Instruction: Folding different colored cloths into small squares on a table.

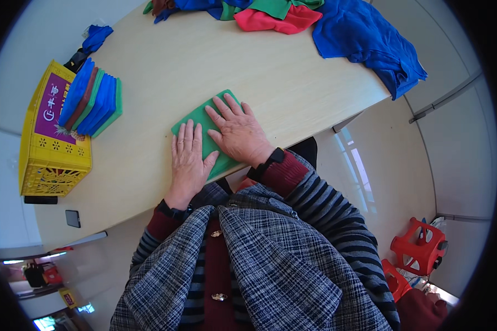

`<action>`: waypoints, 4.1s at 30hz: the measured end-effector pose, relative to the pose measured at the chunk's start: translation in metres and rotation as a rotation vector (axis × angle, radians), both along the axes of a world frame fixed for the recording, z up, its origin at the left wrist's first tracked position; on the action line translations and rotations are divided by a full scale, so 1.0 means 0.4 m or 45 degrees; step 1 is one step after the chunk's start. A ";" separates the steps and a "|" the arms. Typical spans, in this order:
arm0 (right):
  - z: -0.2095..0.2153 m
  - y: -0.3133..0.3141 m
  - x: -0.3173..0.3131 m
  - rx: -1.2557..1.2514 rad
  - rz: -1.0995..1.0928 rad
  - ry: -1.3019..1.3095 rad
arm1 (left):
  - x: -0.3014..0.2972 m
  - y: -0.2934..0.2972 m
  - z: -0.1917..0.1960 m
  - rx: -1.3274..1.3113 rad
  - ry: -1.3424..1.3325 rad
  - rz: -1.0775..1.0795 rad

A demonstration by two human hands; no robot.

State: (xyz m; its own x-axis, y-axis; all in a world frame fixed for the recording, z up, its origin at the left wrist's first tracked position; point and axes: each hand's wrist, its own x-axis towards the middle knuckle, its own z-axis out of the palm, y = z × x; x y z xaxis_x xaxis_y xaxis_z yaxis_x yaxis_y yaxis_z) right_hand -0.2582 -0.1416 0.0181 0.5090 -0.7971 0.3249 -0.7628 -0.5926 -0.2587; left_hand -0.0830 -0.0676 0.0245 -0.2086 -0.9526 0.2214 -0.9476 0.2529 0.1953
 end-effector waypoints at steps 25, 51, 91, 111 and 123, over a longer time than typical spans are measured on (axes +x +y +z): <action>-0.002 0.084 -0.104 0.086 -0.046 0.028 | 0.034 0.141 0.002 -0.017 0.054 -0.259; 0.060 0.153 -0.060 0.082 0.197 -0.193 | 0.112 0.008 0.055 0.035 -0.094 -0.168; -0.005 0.074 -0.068 0.044 -0.233 -0.121 | 0.027 -0.101 0.014 0.123 0.046 -0.219; 0.029 -0.006 -0.048 0.078 -0.138 -0.057 | 0.015 -0.073 0.008 -0.057 0.284 -0.131; 0.001 0.045 0.019 0.084 -0.050 -0.092 | 0.138 0.296 0.015 0.652 1.634 0.492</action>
State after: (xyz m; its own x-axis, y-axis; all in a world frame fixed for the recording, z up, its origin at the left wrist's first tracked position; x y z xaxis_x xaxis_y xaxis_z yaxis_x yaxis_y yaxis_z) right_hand -0.2506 -0.1238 0.0186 0.4540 -0.8370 0.3054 -0.7633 -0.5422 -0.3513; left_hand -0.0279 0.0508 0.0307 0.1544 -0.9333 -0.3241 -0.0408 -0.3338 0.9418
